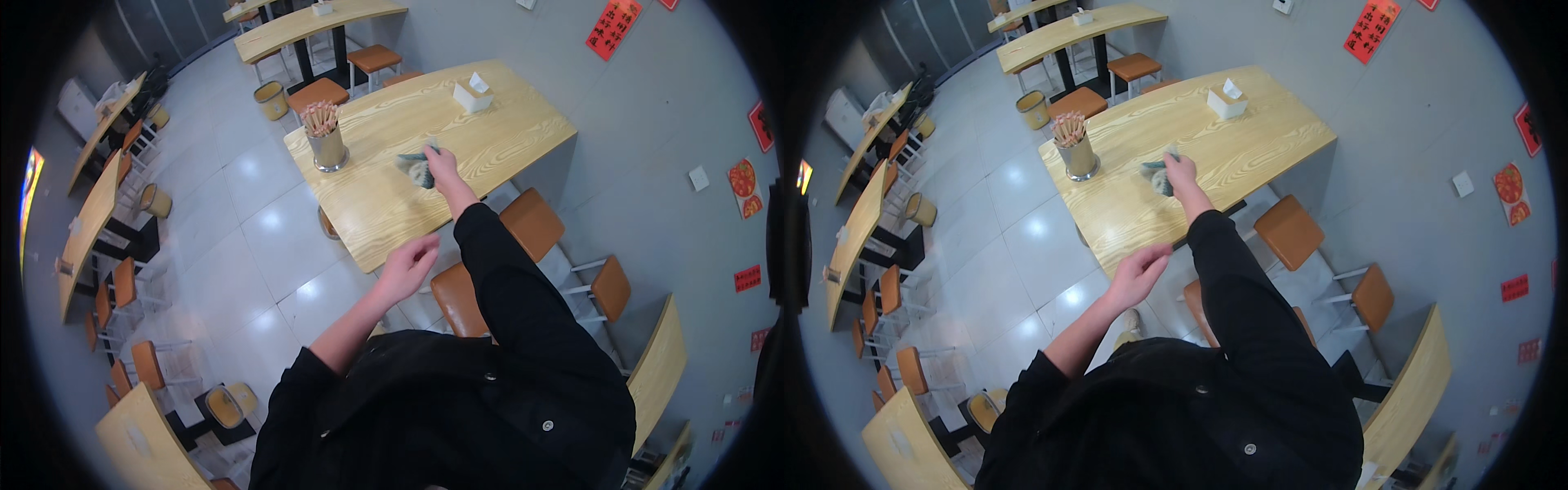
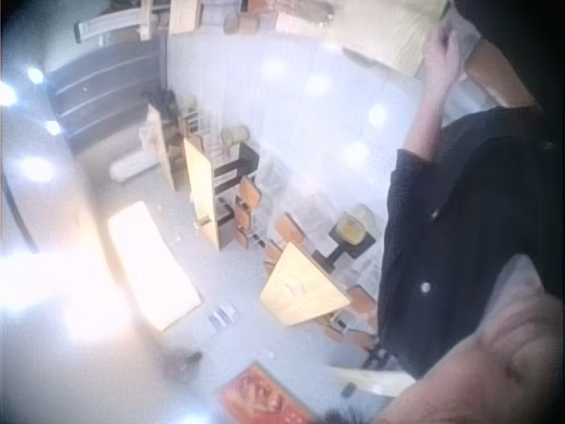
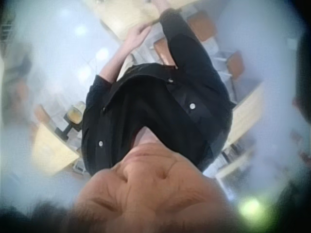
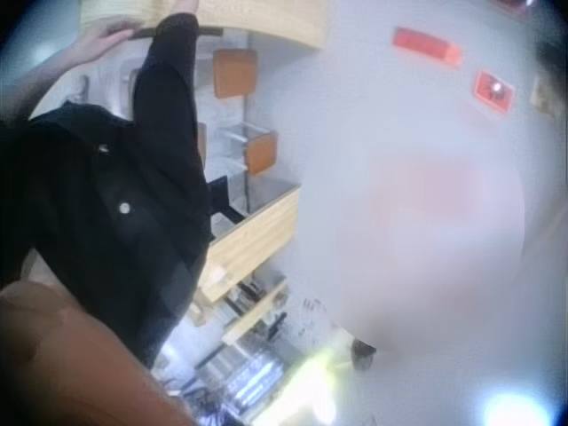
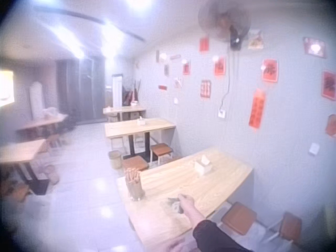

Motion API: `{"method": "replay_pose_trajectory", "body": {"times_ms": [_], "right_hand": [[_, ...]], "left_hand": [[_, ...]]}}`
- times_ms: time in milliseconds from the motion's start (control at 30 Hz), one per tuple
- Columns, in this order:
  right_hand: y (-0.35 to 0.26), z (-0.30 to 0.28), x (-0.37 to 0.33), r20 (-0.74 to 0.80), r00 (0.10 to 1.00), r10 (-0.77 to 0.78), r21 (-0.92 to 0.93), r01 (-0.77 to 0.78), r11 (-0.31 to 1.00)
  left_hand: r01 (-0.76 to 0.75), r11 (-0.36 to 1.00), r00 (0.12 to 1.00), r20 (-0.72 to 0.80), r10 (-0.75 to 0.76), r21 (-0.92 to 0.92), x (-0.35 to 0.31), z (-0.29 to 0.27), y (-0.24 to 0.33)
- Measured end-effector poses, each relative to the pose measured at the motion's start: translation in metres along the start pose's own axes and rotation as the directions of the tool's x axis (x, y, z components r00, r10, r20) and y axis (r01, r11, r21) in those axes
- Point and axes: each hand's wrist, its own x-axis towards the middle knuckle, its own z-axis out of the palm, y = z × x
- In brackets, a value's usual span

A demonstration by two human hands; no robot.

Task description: The person wipes a wooden table with a cloth, removes a plastic bag of vegetables, and places a metal container of chopsticks and a tissue box on the table. They continue wiping the table surface and reposition the items before moving to another table to repeat the process.

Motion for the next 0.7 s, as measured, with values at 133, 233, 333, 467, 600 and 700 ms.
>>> {"method": "replay_pose_trajectory", "body": {"times_ms": [133,233,333,467,600,700], "right_hand": [[-0.005,0.044,0.023,-0.009,0.989,-0.145,-0.544,0.117,0.831],[0.002,0.051,0.032,0.052,0.995,-0.089,-0.727,0.099,0.679],[0.017,0.049,0.032,0.074,0.994,-0.083,-0.864,0.105,0.492],[0.048,0.046,0.026,0.320,0.947,-0.034,-0.946,0.321,0.049],[0.085,0.050,0.033,0.544,0.824,0.161,-0.742,0.561,-0.368],[0.109,0.058,0.046,0.565,0.798,0.210,-0.680,0.594,-0.431]], "left_hand": [[0.042,0.980,0.998,-0.038,-0.051,-0.192,0.075,-0.019,0.007],[0.347,0.891,0.932,0.216,-0.292,-0.293,0.108,-0.042,0.006],[0.507,0.844,0.816,0.415,-0.403,-0.178,0.136,-0.062,0.001],[0.514,0.846,0.783,0.480,-0.396,-0.142,0.162,-0.061,-0.008],[0.376,0.915,0.785,0.474,-0.399,0.148,0.188,-0.064,-0.009],[0.311,0.903,0.767,0.484,-0.422,0.296,0.207,-0.070,-0.002]]}}
